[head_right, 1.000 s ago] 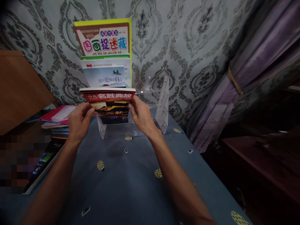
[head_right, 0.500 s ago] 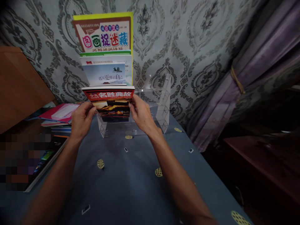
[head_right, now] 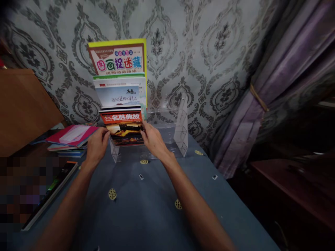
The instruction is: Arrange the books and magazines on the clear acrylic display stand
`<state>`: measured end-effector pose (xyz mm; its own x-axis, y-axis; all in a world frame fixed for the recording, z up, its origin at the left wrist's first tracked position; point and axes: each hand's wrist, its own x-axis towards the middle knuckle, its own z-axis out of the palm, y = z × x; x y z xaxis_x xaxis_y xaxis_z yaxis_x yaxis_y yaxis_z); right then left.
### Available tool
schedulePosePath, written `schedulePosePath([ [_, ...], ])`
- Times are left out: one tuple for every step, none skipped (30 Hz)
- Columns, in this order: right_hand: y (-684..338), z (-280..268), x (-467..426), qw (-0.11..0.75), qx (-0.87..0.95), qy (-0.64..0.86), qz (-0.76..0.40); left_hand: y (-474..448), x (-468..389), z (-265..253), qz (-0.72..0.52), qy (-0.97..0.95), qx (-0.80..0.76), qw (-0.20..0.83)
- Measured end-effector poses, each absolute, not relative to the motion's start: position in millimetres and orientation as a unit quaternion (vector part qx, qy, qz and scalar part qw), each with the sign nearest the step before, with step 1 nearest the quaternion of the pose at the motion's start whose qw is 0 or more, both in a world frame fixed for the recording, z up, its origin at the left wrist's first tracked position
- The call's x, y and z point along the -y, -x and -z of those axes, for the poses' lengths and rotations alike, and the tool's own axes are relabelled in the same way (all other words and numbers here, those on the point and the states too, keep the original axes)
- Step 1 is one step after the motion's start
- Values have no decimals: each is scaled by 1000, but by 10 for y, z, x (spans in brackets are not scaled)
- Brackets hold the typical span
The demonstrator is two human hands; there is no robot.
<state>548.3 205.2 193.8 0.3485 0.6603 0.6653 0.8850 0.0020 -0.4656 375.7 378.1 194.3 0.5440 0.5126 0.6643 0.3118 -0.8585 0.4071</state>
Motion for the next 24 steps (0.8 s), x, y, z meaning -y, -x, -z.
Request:
schedulePosePath([
  [-5488,-1932,-2052,431,554,700,129,-3761,-3791,-1929,-421,-868,-235,122],
  [-5491,-1930,-2049,426,551,706,131,-3768,-3796,-1920,-429,-864,-234,122],
  [-5493,-1929,-2047,422,547,711,133,-3775,-3797,-1913,-438,-860,-235,119],
  [-5492,-1928,-2045,419,543,715,135,-3782,-3793,-1909,-445,-857,-234,115],
  [-5490,-1927,-2046,419,540,718,134,-3789,-3786,-1906,-448,-856,-234,108],
  [-5485,-1925,-2050,420,538,719,131,-3795,-3775,-1905,-449,-857,-235,97],
  [-5477,-1921,-2057,422,538,718,127,-3802,-3763,-1906,-447,-858,-238,86],
  [-5469,-1917,-2066,423,539,718,123,-3807,-3751,-1907,-445,-859,-242,76],
  [-5459,-1912,-2076,424,538,718,121,-3813,-3739,-1910,-442,-860,-245,67],
  [-5450,-1907,-2086,425,536,719,121,-3818,-3728,-1912,-440,-861,-247,60],
  [-5442,-1903,-2096,426,534,720,122,-3823,-3719,-1915,-439,-862,-248,56],
  [-5435,-1899,-2105,428,531,720,125,-3828,-3711,-1917,-438,-862,-249,53],
  [-5432,-1895,-2112,430,530,720,131,-3833,-3704,-1919,-438,-862,-249,52],
  [-5431,-1893,-2119,430,530,718,137,-3838,-3698,-1920,-438,-862,-251,52],
  [-5434,-1890,-2124,430,530,717,142,-3842,-3694,-1920,-440,-860,-252,52],
  [-5440,-1887,-2128,429,532,715,146,-3846,-3693,-1918,-442,-859,-254,53],
  [-5449,-1884,-2132,429,533,714,148,-3848,-3694,-1916,-445,-857,-254,55],
  [-5460,-1880,-2136,428,535,713,148,-3850,-3700,-1912,-450,-855,-252,60],
  [-5471,-1874,-2140,428,536,712,147,-3850,-3711,-1908,-454,-853,-248,66],
  [-5482,-1867,-2144,428,536,713,146,-3849,-3726,-1904,-458,-852,-241,75],
  [-5492,-1859,-2149,428,535,713,146,-3848,-3745,-1902,-463,-851,-234,85],
  [-5500,-1849,-2155,429,534,714,146,-3848,-3767,-1900,-466,-850,-226,96],
  [-5506,-1839,-2161,430,530,716,147,-3849,-3790,-1900,-468,-849,-219,108],
  [-5511,-1830,-2167,432,526,717,148,-3852,-3811,-1902,-469,-849,-211,121],
])
